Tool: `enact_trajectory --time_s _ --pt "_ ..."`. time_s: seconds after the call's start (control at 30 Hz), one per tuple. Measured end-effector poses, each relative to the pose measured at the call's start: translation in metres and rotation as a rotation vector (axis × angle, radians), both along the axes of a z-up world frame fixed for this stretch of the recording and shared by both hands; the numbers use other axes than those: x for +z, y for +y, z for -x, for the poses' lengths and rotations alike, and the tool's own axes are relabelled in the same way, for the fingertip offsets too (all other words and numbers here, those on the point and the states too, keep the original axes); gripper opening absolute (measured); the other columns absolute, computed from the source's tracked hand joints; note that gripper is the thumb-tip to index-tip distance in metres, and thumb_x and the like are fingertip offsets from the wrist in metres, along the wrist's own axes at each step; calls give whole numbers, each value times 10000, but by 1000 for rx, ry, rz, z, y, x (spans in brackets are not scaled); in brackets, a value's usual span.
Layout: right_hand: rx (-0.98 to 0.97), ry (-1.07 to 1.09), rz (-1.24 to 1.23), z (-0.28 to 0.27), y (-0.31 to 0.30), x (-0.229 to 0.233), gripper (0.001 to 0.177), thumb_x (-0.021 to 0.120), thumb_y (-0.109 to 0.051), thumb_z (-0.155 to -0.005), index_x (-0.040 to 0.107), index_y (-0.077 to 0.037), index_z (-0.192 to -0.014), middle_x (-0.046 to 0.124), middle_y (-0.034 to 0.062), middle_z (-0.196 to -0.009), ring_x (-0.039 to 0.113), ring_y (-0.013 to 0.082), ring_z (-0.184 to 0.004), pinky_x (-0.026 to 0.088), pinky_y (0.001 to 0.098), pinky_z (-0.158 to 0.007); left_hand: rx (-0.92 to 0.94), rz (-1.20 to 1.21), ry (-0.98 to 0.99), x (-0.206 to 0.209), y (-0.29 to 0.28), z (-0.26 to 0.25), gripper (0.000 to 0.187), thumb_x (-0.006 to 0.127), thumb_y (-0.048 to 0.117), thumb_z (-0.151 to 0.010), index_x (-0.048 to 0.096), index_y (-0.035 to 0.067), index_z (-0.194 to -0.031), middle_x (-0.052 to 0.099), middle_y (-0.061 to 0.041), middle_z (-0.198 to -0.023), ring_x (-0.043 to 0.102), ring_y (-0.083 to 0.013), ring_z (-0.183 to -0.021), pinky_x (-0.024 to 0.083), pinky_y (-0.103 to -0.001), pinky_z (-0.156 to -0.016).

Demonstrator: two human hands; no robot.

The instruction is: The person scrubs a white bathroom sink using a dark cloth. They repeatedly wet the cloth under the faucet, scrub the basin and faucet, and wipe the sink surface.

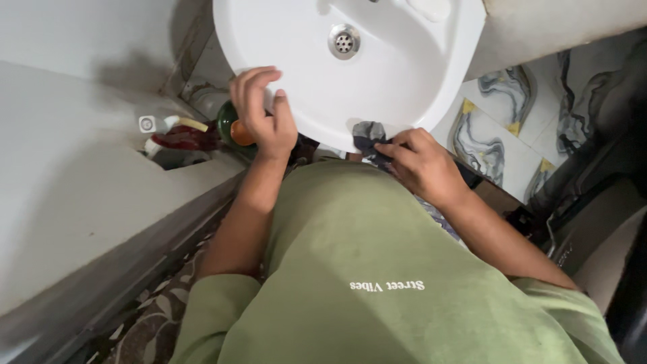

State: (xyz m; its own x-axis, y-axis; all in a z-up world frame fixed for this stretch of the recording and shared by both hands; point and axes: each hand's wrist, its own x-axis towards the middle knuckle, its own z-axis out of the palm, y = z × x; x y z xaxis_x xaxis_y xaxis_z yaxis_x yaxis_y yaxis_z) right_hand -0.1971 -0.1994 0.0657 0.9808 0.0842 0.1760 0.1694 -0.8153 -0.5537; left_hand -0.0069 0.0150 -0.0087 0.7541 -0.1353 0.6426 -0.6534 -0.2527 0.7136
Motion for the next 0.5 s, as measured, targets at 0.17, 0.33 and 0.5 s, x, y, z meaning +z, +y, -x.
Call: enact_trajectory --time_s 0.17,0.33,0.5 --pt "162 149 73 -40 21 10 366 686 -20 -832 723 -62 -1193 637 128 -1042 644 328 -1008 547 424 -818 88 94 95 -14 33 4 189 576 -38 -967 622 -12 -1148 601 -129 -1225 547 -319 -1155 465 -432 -1047" --pt "278 135 81 -94 60 9 386 684 -5 -801 718 -15 -1186 614 161 -1087 611 349 -1052 545 423 -853 136 153 194 -25 53 18 190 611 -57 -974 619 5 -1152 577 -117 -1198 573 -267 -1095 501 -356 -909" --pt "378 211 292 -152 105 2 352 665 24 -723 709 10 -1072 578 182 -1186 584 356 -1109 570 408 -831 235 129 275 -30 65 35 188 646 -72 -929 643 15 -1096 595 -121 -1141 588 -255 -1019 503 -316 -832"
